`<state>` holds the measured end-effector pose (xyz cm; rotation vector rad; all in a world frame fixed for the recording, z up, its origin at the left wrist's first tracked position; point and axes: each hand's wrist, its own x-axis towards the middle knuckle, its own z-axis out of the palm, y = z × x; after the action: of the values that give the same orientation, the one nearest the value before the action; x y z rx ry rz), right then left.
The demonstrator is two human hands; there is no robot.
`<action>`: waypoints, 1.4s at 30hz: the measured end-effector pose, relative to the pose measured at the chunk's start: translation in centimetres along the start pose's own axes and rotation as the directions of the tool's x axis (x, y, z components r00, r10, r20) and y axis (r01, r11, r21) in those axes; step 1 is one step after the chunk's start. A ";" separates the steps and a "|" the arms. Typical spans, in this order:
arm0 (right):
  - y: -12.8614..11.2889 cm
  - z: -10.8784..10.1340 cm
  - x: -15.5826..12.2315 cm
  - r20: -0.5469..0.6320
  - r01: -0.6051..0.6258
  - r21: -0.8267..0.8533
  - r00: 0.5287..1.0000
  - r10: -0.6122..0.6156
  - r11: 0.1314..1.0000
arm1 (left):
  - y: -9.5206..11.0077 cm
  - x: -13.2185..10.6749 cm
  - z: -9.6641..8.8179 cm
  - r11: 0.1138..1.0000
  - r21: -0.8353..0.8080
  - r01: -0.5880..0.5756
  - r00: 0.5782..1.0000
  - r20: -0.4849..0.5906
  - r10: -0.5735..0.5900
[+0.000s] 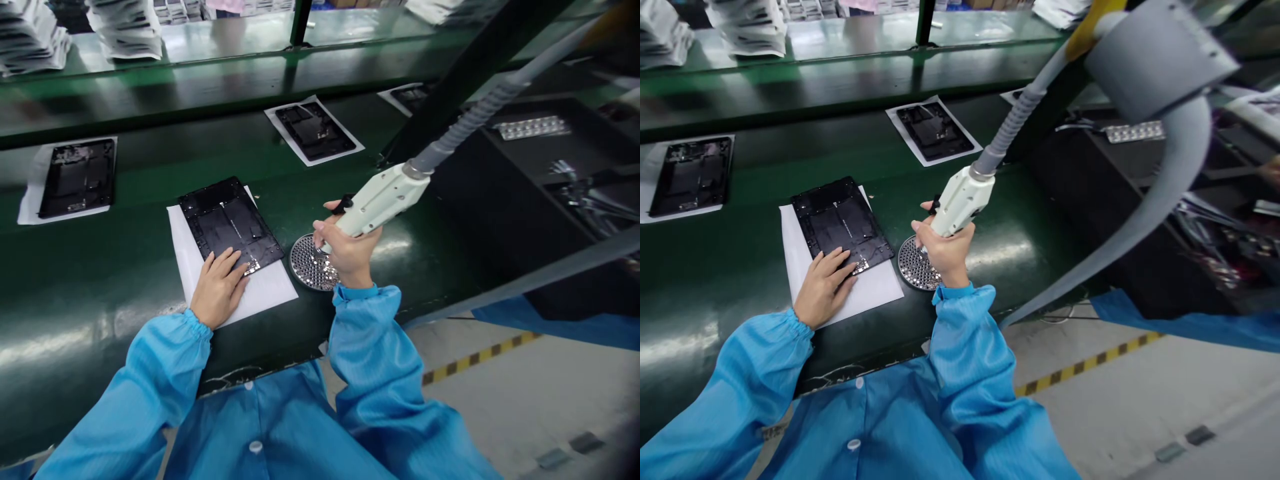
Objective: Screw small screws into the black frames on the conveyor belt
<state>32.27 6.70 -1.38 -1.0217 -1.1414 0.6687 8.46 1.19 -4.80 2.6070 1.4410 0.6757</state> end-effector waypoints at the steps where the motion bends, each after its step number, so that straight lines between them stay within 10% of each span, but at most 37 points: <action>1: -0.1 0.0 0.0 0.002 -0.001 0.007 1.000 0.001 1.000 | 0.0 0.0 0.0 1.000 0.004 -0.004 1.000 -0.006 0.004; 14: -1.2 0.5 -0.4 -0.028 0.024 0.055 0.999 -0.022 0.998 | 0.3 -0.2 0.1 0.985 0.021 0.168 0.985 -0.048 -0.167; 26: -2.0 8.9 -3.7 0.272 -0.072 0.101 0.961 0.042 0.992 | 1.2 0.2 -0.2 0.988 0.055 0.144 0.987 0.062 -0.147; 42: -1.0 8.3 -4.8 0.375 0.007 -0.015 0.927 -0.001 1.000 | 1.8 0.4 -0.5 0.985 0.006 0.171 0.976 0.132 -0.171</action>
<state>22.82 4.69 -1.79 -0.9257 -1.4827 0.8783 9.85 0.48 -3.72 2.4346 1.5955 0.4759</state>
